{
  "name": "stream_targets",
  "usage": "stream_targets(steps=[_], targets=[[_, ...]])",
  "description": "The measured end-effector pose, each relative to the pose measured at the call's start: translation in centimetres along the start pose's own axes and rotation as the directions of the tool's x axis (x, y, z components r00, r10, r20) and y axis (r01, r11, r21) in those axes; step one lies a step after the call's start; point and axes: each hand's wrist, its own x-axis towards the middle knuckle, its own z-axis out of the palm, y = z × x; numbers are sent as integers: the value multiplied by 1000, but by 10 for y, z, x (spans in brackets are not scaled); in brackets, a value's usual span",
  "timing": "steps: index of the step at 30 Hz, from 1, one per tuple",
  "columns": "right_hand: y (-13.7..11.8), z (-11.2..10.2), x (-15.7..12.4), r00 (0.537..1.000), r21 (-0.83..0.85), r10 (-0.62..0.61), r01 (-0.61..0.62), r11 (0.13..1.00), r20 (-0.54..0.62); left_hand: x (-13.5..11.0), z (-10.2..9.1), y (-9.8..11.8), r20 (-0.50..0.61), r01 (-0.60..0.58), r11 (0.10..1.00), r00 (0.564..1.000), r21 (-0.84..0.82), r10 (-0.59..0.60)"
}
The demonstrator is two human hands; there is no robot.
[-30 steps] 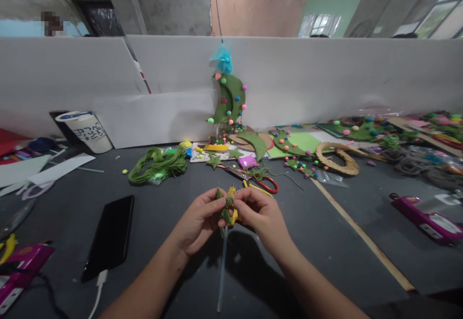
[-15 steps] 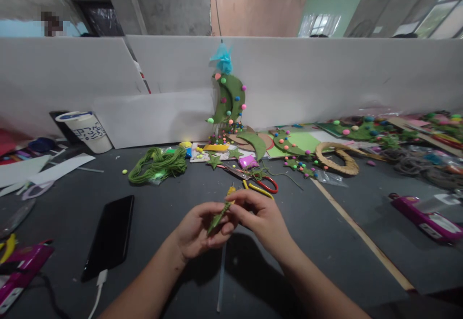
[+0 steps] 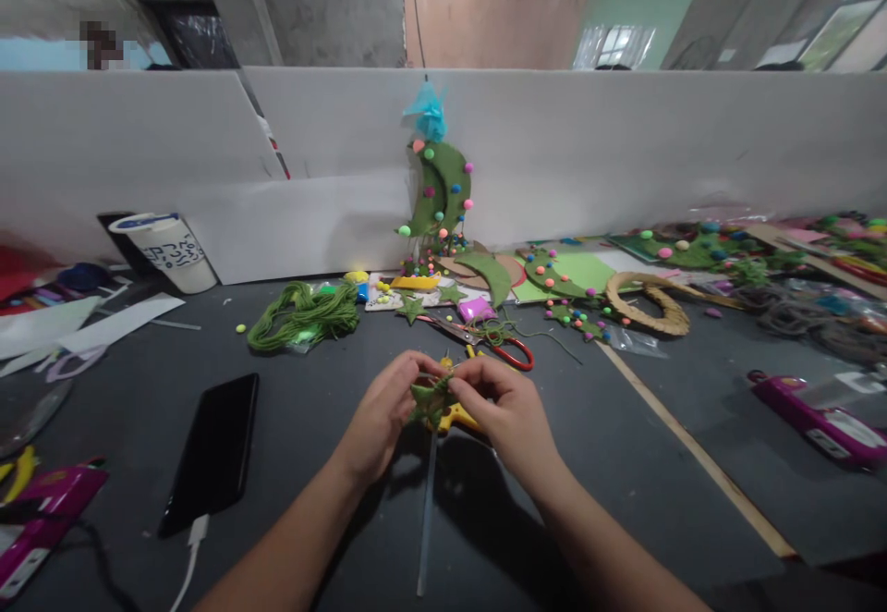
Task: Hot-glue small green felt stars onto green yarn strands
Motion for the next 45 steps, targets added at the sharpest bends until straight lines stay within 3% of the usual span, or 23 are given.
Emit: stream_targets(steps=[6, 13, 20, 25, 30, 34, 39, 43, 45], targets=[[4, 3, 1, 1000, 22, 18, -18, 1000, -10, 1, 3, -4, 7, -12, 992, 1000, 122, 12], [7, 4, 3, 989, 170, 121, -133, 976, 79, 2, 6, -1, -46, 110, 989, 992, -102, -115], [9, 6, 4, 954, 357, 203, -273, 894, 222, 2, 2, 3, -42, 122, 982, 991, -142, -129], [15, 5, 7, 925, 329, 225, -324, 887, 305, 2, -1, 1, -33, 90, 989, 995, -120, -94], [22, 4, 11, 921, 303, 243, -335, 892, 304, 2, -3, 1, -28, 29, 993, 999, -111, -32], [23, 5, 11, 919, 271, 271, -349, 897, 285, 3, -3, 1, -1, 63, 990, 998, -125, -63], [20, 1, 12, 931, 224, 210, -282, 933, 297, 3, -3, 2, -9, 75, 993, 997, -91, -77], [9, -9, 13, 993, 164, 41, -59, 985, 111, 3, -1, 3, 4, 80, 995, 997, -63, -80], [4, -11, 12, 995, 133, -3, -10, 991, 96, 3, 0, 2, 24, 89, 995, 996, -46, -88]])
